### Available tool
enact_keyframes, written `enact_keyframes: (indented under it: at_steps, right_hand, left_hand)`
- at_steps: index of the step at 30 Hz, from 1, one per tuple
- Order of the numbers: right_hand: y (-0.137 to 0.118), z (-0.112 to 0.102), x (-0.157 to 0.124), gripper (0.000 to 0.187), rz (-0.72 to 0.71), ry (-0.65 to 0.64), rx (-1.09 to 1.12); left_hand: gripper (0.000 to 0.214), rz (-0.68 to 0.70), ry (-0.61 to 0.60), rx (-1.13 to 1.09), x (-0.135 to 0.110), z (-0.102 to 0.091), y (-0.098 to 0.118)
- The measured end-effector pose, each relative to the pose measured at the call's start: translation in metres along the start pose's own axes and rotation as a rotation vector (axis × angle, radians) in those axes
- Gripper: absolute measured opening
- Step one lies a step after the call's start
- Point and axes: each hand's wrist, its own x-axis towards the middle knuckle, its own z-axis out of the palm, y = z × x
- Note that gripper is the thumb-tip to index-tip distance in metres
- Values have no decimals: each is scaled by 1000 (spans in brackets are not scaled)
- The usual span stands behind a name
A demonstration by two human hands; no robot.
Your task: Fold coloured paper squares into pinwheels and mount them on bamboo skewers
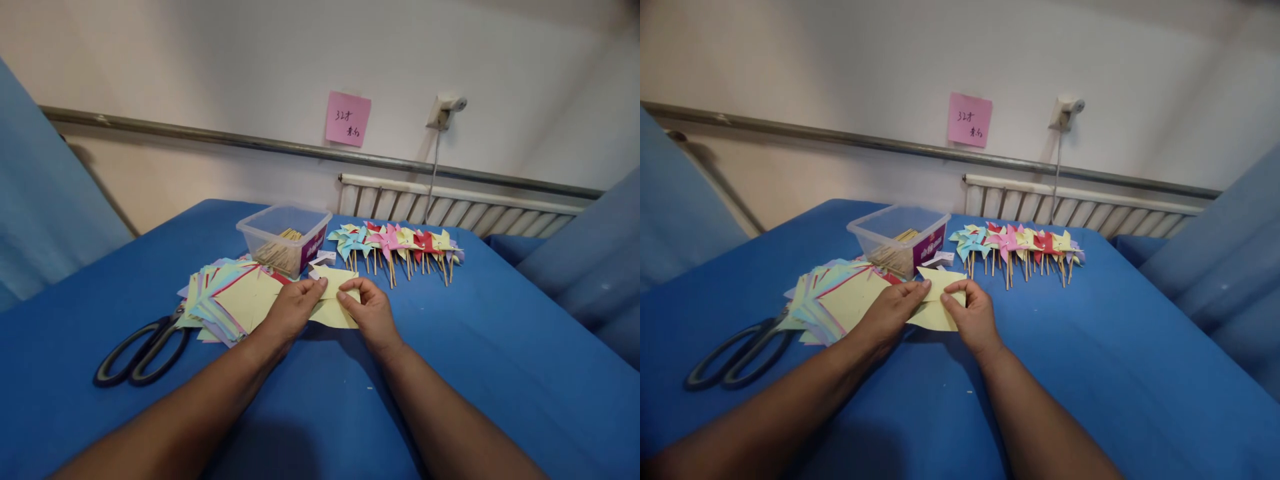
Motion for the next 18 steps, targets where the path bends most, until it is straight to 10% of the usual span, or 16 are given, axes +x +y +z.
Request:
enact_keyframes:
  at_steps: [18]
  right_hand:
    - [-5, -3, 1, 23, 24, -16, -24]
  left_hand:
    - [22, 46, -99, 131, 1, -8, 3]
